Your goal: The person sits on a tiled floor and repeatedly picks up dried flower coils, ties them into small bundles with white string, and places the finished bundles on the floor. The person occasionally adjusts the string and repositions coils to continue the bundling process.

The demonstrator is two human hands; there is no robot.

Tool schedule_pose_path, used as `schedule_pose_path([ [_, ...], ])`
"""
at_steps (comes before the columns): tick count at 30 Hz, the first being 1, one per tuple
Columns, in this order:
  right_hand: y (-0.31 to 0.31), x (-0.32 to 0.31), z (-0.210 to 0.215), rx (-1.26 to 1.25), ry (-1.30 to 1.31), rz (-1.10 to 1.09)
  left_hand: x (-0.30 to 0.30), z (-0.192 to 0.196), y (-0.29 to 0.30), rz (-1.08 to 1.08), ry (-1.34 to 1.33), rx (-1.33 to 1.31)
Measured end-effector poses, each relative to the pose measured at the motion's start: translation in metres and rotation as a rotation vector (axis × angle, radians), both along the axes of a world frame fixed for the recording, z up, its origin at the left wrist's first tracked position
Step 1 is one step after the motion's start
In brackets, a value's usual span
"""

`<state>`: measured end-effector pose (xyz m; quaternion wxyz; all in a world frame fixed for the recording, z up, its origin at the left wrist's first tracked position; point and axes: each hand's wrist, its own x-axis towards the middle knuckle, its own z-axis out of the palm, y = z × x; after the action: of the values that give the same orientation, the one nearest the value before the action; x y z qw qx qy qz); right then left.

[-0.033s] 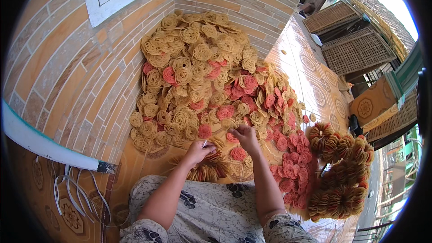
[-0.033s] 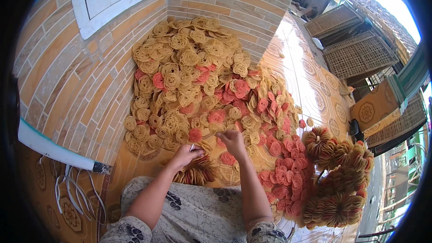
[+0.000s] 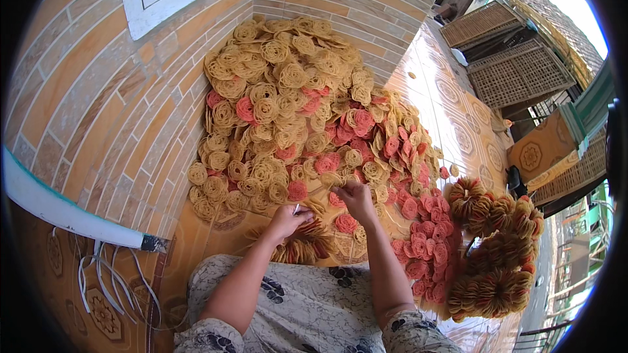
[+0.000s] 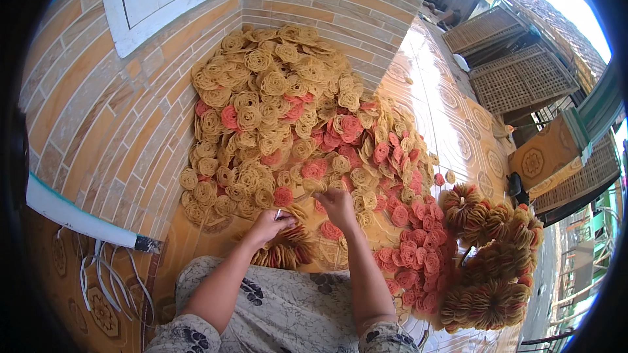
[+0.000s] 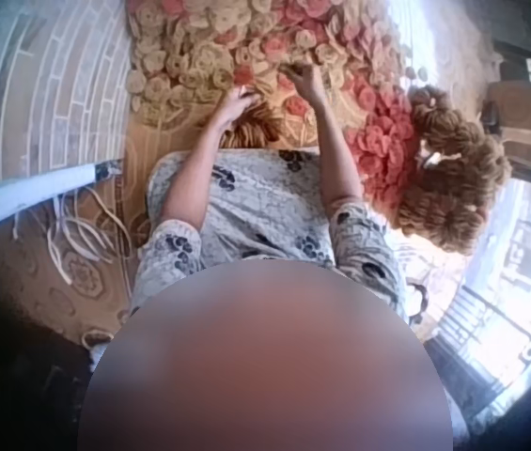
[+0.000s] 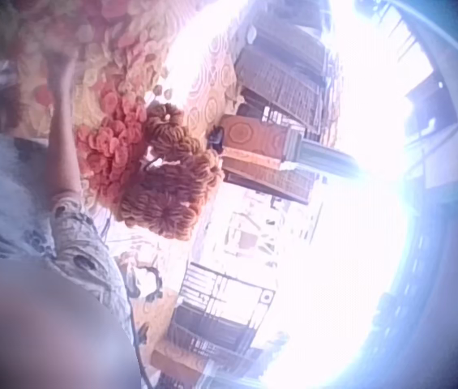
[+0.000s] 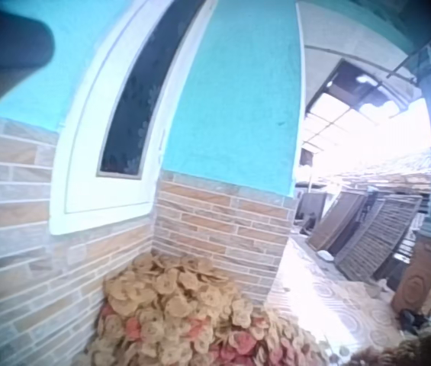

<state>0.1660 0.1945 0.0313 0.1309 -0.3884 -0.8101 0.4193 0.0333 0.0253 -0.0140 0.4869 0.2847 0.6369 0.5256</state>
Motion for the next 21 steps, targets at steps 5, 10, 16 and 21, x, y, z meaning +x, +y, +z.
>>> schedule_pose_path([
  [5, 0.015, 0.007, -0.027, 0.116, 0.055, 0.515, -0.002, -0.009, 0.002, 0.063, -0.006, 0.001],
  [10, 0.047, 0.002, -0.055, 0.672, -0.070, -0.081, -0.002, -0.016, 0.002, 0.044, 0.062, 0.018],
  [16, 0.037, -0.002, -0.041, -0.181, 0.174, -0.107, 0.000, -0.019, 0.002, -0.010, 0.151, 0.032],
  [21, 0.013, -0.010, -0.008, -0.195, 0.175, 0.008, -0.001, -0.023, 0.003, 0.030, 0.141, 0.019],
])
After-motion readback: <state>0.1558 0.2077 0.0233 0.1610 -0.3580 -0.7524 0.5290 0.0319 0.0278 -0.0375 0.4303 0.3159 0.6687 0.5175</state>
